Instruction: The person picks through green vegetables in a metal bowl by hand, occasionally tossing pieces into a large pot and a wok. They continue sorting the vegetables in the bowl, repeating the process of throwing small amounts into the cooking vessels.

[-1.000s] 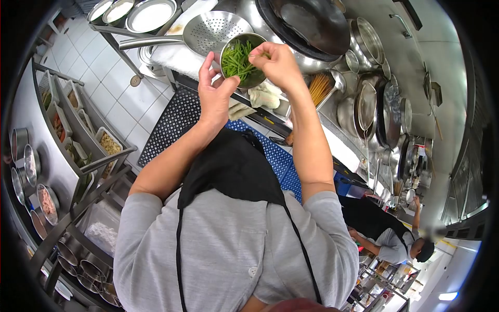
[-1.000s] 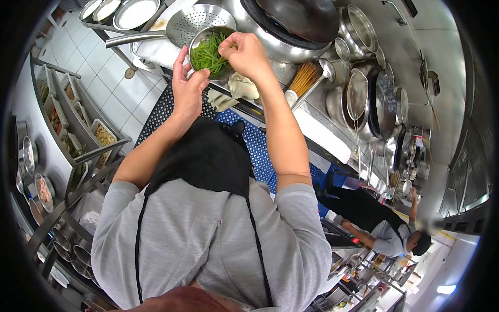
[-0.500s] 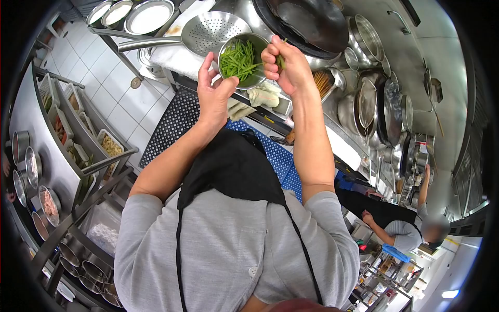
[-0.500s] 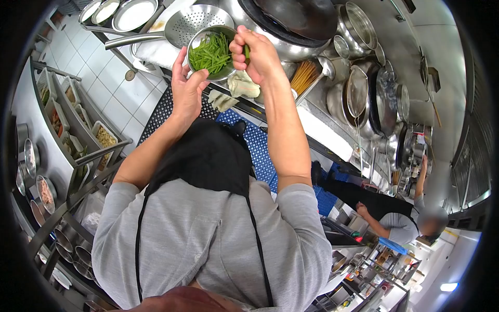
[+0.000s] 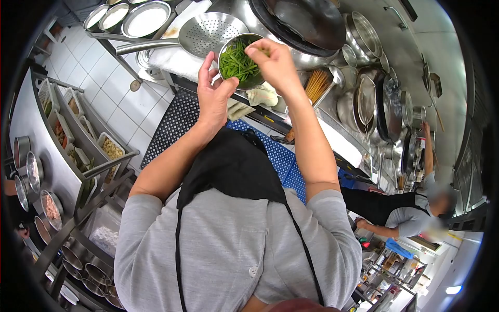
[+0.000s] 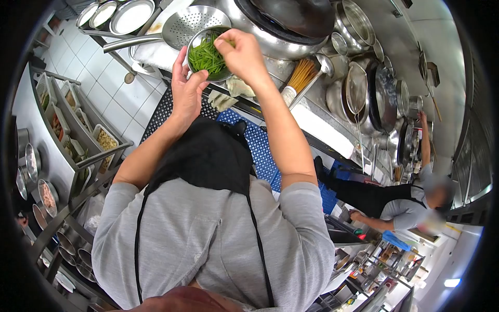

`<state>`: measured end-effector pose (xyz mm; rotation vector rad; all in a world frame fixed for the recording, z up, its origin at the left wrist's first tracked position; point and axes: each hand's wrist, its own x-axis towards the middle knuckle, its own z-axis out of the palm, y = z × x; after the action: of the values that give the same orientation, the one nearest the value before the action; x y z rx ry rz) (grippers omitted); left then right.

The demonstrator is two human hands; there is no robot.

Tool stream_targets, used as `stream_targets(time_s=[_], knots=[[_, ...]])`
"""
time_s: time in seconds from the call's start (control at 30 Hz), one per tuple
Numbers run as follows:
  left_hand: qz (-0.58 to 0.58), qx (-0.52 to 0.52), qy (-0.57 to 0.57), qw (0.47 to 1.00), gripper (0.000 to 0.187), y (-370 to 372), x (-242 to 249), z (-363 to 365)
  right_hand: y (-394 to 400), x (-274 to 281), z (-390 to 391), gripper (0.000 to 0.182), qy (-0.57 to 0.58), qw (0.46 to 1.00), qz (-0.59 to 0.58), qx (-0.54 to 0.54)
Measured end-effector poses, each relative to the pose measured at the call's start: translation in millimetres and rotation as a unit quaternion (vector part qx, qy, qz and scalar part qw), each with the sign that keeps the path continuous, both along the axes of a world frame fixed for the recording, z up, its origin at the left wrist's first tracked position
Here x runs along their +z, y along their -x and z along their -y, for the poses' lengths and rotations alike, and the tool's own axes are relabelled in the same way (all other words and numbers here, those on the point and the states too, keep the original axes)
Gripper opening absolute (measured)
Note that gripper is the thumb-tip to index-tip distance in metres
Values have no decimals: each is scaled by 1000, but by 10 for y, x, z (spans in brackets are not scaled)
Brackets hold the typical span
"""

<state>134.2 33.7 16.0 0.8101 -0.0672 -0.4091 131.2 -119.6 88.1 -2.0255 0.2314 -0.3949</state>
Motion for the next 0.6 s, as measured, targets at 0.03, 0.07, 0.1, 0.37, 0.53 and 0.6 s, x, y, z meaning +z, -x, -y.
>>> stream_targets(time_s=[0.03,0.07,0.1,0.37,0.53,0.6], knots=[[5,0,1,1000,84,1,-1,5,0,-10,-9,19,56,998,-40,-5],[7,0,-1,1000,84,5,-6,10,9,-5,-22,18,112,990,-80,-9],[9,1,-2,1000,84,9,-12,11,16,89,-95,18,152,984,-89,3],[29,6,-11,1000,84,11,28,9,-116,22,-123,15,350,934,-67,22],[9,26,-21,999,82,-40,-3,-44,20,221,-4,20,-1,999,45,14],[1,25,-17,1000,82,-48,-1,-60,127,323,148,27,-282,956,-70,33]])
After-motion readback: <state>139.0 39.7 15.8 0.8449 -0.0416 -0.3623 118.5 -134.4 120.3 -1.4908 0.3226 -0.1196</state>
